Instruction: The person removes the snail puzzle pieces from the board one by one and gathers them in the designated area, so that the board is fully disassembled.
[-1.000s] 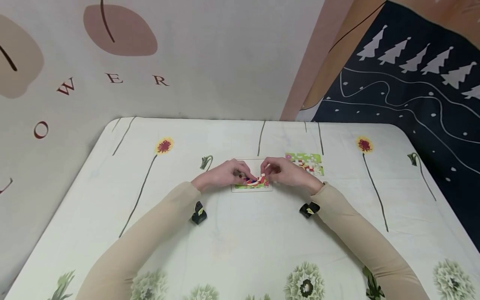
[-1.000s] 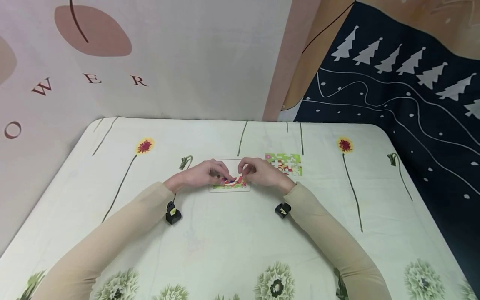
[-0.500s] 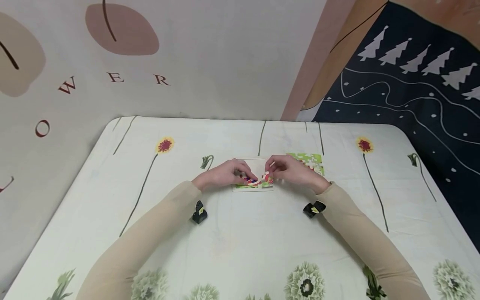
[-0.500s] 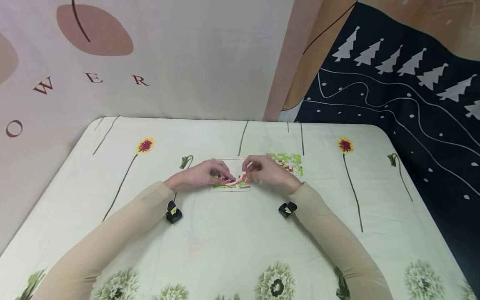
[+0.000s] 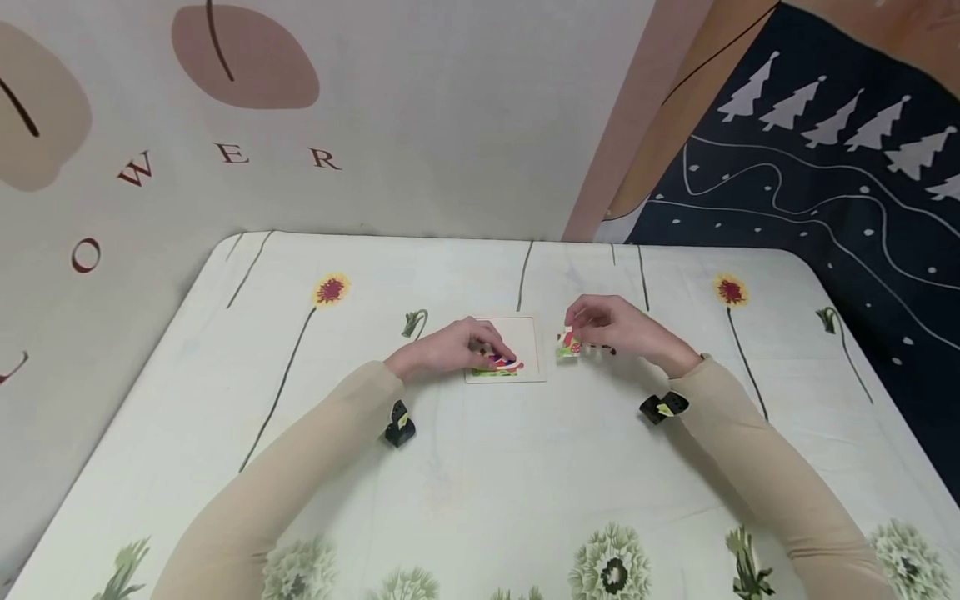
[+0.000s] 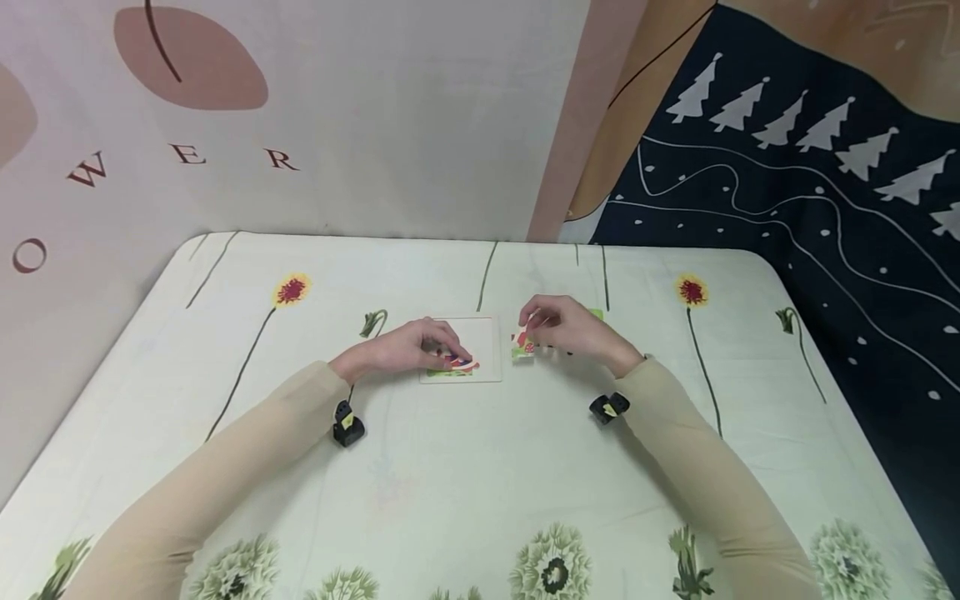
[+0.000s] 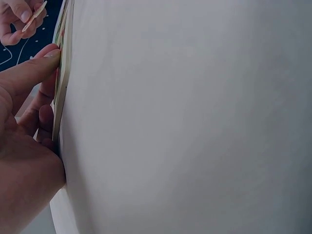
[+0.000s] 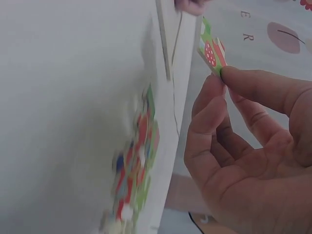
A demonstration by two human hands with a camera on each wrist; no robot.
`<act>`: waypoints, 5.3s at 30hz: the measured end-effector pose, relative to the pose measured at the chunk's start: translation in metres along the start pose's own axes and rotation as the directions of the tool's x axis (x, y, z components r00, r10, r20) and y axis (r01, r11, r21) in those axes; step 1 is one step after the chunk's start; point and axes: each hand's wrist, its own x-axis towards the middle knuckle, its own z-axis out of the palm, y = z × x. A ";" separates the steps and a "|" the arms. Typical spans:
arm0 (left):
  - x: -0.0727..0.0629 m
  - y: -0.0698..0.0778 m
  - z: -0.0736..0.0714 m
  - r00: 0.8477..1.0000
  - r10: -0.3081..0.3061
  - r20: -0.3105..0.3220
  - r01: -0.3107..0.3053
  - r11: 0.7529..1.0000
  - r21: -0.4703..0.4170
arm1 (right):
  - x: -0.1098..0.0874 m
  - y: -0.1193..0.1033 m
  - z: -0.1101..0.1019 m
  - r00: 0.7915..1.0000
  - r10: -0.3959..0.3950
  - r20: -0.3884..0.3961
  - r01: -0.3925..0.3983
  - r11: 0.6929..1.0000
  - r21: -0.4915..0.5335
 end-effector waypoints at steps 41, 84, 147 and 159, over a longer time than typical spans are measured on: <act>-0.002 0.000 0.000 1.000 0.010 -0.001 -0.010 1.000 0.025 | -0.059 0.043 -0.054 0.989 0.128 -0.080 -0.135 0.986 -0.098; -0.003 0.001 0.000 1.000 0.001 -0.004 -0.001 0.999 0.038 | -0.063 0.061 -0.037 0.987 0.139 -0.082 -0.150 0.978 -0.147; -0.017 -0.011 -0.017 0.998 0.053 -0.044 -0.053 0.999 0.009 | 0.017 -0.010 0.049 0.987 -0.085 0.134 0.091 0.995 -0.044; -0.016 -0.013 -0.018 0.999 0.041 -0.031 -0.041 0.999 -0.013 | 0.023 -0.018 0.056 0.986 -0.077 0.147 0.087 0.994 -0.062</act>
